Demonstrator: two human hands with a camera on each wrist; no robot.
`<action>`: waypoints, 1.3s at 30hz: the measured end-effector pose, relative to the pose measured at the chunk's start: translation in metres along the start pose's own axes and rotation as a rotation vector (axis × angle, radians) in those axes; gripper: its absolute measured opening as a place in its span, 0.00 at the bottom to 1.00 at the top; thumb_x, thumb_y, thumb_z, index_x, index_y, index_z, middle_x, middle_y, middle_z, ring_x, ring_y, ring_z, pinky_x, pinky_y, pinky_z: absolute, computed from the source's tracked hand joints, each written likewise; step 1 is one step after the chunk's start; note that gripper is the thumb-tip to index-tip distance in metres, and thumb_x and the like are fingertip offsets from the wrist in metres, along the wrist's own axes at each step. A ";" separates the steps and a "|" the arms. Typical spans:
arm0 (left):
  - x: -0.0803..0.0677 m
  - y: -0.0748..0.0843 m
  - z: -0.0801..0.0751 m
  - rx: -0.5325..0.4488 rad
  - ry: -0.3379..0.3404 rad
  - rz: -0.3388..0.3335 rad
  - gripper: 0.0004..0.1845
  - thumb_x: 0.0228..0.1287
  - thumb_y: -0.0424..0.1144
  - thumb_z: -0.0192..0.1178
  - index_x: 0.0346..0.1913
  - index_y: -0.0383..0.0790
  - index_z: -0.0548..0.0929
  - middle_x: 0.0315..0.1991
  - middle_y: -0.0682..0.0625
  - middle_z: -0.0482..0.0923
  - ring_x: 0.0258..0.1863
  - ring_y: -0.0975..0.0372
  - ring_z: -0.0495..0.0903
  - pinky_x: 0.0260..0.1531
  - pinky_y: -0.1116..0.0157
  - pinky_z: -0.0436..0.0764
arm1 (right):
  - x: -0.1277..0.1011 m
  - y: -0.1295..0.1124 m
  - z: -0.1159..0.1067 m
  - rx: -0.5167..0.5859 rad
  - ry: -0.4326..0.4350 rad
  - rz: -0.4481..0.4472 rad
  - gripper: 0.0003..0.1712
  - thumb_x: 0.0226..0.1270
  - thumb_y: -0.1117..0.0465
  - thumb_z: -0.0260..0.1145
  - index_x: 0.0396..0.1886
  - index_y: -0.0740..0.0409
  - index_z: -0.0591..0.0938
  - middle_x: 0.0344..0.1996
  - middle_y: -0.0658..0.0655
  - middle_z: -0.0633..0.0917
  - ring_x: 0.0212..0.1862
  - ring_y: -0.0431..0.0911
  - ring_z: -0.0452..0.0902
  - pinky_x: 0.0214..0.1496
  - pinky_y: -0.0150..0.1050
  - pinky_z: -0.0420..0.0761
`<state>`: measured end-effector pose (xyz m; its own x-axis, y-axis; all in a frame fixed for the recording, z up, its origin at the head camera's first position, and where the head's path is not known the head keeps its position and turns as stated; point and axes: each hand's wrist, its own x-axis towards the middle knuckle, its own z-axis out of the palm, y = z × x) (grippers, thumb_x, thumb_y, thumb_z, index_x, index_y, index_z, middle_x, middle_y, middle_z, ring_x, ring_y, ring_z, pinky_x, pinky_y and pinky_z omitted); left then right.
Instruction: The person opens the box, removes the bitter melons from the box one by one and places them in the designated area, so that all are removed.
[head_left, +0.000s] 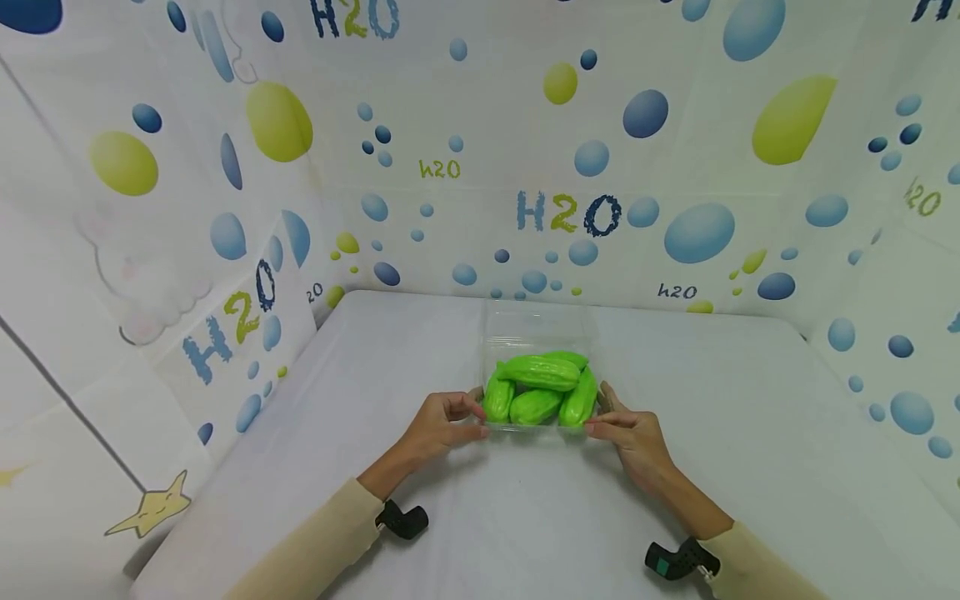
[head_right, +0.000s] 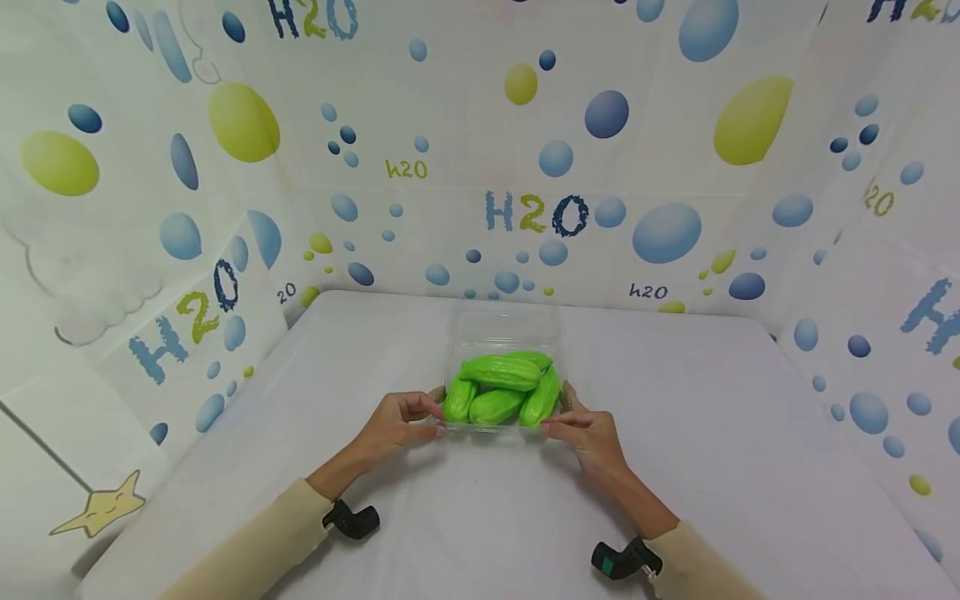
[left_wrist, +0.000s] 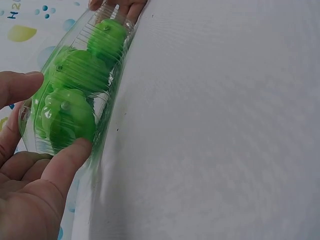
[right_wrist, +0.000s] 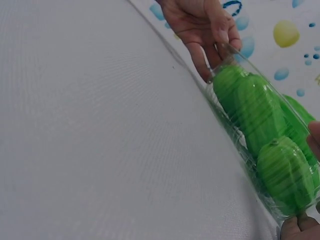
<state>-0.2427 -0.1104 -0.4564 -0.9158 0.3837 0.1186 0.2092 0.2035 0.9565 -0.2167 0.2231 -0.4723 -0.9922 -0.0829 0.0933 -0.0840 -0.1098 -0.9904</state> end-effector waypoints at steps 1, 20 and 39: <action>0.000 0.000 0.000 0.001 0.002 0.002 0.12 0.56 0.34 0.73 0.41 0.31 0.86 0.49 0.47 0.87 0.65 0.47 0.76 0.67 0.44 0.69 | 0.000 0.000 0.000 0.001 0.001 0.002 0.16 0.59 0.75 0.71 0.41 0.88 0.81 0.78 0.69 0.54 0.81 0.57 0.40 0.77 0.47 0.51; 0.001 -0.002 -0.001 0.019 0.012 0.006 0.13 0.56 0.34 0.73 0.44 0.34 0.85 0.56 0.44 0.85 0.66 0.47 0.76 0.67 0.45 0.70 | -0.001 0.001 0.002 -0.030 0.008 -0.026 0.19 0.60 0.74 0.71 0.45 0.87 0.80 0.77 0.70 0.57 0.81 0.59 0.42 0.64 0.24 0.69; 0.003 0.001 -0.003 0.111 0.039 0.056 0.06 0.58 0.34 0.71 0.36 0.42 0.85 0.65 0.39 0.78 0.68 0.47 0.74 0.65 0.46 0.73 | 0.015 -0.022 -0.009 -0.257 0.104 0.023 0.32 0.73 0.59 0.66 0.73 0.63 0.70 0.67 0.68 0.76 0.64 0.43 0.78 0.54 0.25 0.78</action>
<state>-0.2464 -0.1117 -0.4541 -0.9139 0.3624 0.1831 0.2947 0.2818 0.9131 -0.2303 0.2335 -0.4503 -0.9971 0.0210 0.0728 -0.0690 0.1472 -0.9867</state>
